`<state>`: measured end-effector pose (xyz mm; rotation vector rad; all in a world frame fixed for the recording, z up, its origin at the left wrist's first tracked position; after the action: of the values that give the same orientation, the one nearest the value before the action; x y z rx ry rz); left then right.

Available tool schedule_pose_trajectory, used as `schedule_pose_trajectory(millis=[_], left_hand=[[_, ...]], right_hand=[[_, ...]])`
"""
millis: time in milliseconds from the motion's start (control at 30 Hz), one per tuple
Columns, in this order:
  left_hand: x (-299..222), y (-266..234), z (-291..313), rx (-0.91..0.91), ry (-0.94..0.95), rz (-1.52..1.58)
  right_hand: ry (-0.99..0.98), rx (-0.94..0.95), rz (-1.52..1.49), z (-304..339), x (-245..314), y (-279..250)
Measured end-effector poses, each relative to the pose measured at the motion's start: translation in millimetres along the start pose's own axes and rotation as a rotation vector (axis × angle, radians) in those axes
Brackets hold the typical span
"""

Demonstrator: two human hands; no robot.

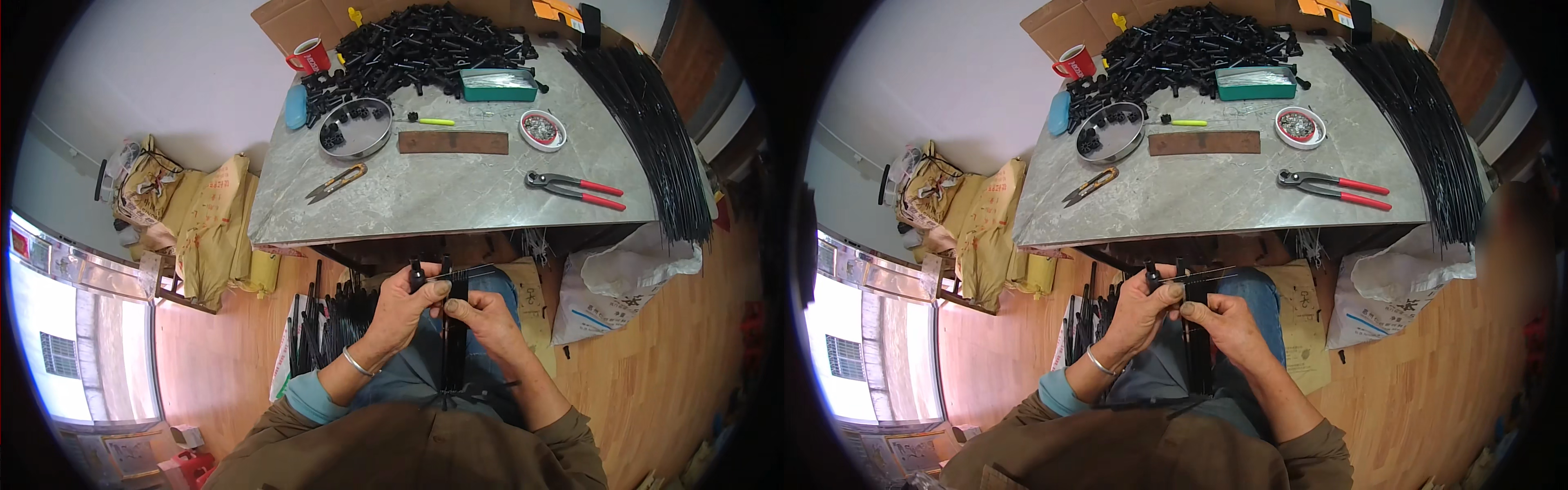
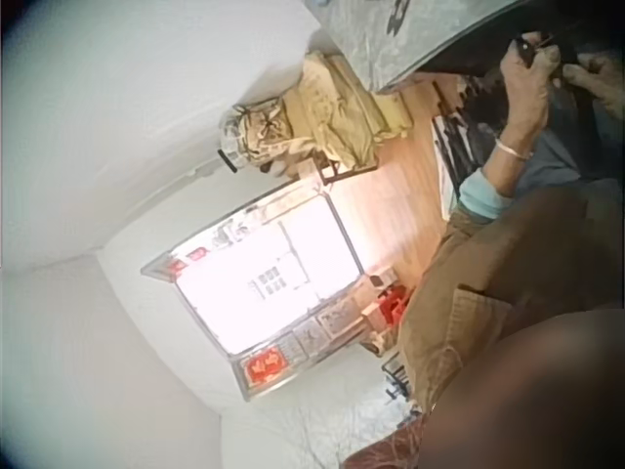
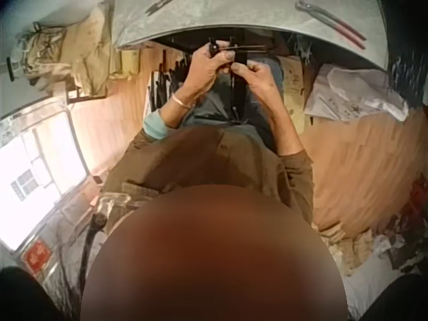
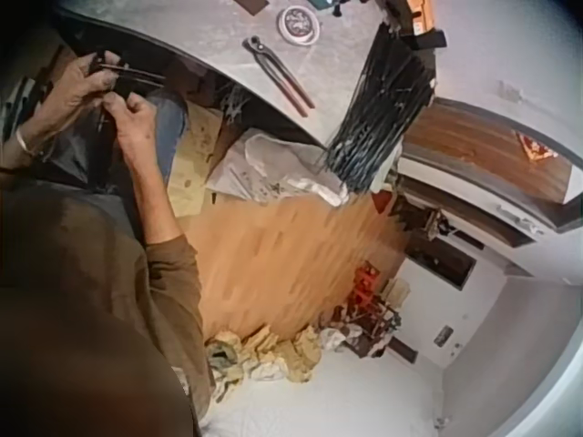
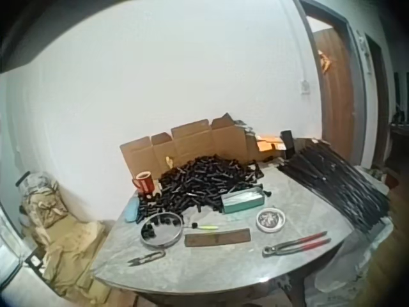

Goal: Assembling black plastic rods into a comb-like holder using pliers on a production floor.

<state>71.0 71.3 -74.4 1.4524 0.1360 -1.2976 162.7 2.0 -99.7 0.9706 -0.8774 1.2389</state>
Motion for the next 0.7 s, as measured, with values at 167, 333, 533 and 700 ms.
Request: schedule_pose_trajectory(millis=[167, 333, 533, 700], left_hand=[[3.6, 3.1, -0.4, 0.0, -0.052, 0.137], [6.6, 4.6, 3.8, 0.0, -0.049, 0.093], [5.6, 1.0, 5.7, -0.056, 0.066, 0.03], [1.7, -1.5, 11.2, -0.103, 0.148, -0.051]], right_hand=[[0.059, 0.057, -0.133, -2.4, -17.7, 0.3], [0.076, 0.023, -0.08, -2.6, -27.6, 0.5], [-0.062, -0.084, -0.08, 2.4, 2.7, 4.1], [-0.16, -0.144, 0.098, 6.4, 17.5, 3.4]])
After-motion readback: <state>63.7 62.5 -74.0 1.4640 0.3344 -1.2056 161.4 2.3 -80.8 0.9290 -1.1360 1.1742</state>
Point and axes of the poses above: each hand's wrist, its own z-axis away from the middle knuckle, its own y-axis out of the palm, x = y × z, the point moved 9 cm from there along -z, towards the middle knuckle, and after that the axes turned 13 degrees about z, right-handed, at the moved point
